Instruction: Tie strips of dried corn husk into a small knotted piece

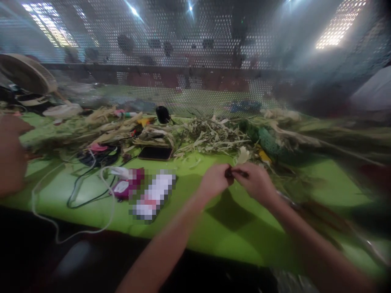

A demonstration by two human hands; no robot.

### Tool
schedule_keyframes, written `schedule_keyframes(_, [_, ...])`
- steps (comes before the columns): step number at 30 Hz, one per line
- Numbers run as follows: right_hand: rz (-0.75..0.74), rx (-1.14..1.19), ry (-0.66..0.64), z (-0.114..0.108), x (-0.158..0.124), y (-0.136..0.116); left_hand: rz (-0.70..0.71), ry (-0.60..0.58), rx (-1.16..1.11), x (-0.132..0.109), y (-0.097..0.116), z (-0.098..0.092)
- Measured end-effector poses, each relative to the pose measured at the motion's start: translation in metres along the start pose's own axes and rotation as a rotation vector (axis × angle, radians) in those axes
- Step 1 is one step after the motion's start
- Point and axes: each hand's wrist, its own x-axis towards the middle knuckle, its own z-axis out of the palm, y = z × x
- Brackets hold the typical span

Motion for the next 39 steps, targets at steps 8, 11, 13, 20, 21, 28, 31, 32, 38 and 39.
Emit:
schedule_keyframes(8, [0.088,-0.144,0.058,0.004,-0.003,-0.008,0.063,0.032,0.031,-0.004,0.002,0.011])
schedule_keyframes(11, [0.064,-0.081,0.056,0.003,-0.001,-0.004,0.05,0.028,-0.059,-0.004,0.003,0.01])
schedule_keyframes(13, [0.099,0.081,0.038,0.002,0.002,0.0,0.047,0.022,-0.17,-0.002,0.001,0.009])
schedule_keyframes(20, [0.295,0.646,0.02,-0.007,0.01,0.005,0.084,-0.11,-0.748,0.008,-0.008,0.002])
schedule_keyframes(21, [0.302,0.686,0.018,-0.009,0.01,0.004,0.065,-0.13,-0.816,0.008,-0.008,0.001])
schedule_keyframes(28, [0.311,0.752,-0.006,-0.009,0.012,0.005,0.008,-0.085,-0.837,0.008,-0.004,-0.003])
schedule_keyframes(31, [0.289,0.718,-0.024,-0.009,0.012,0.005,-0.04,0.006,-0.853,0.008,-0.003,-0.002])
schedule_keyframes(32, [0.285,0.711,-0.037,-0.009,0.012,0.006,-0.053,0.032,-0.852,0.008,-0.002,-0.002])
schedule_keyframes(38, [0.263,0.691,-0.091,-0.012,0.013,0.01,-0.067,0.018,-0.826,0.007,0.0,0.0])
schedule_keyframes(39, [0.245,0.666,-0.084,-0.012,0.013,0.011,-0.068,0.013,-0.825,0.007,-0.001,0.0])
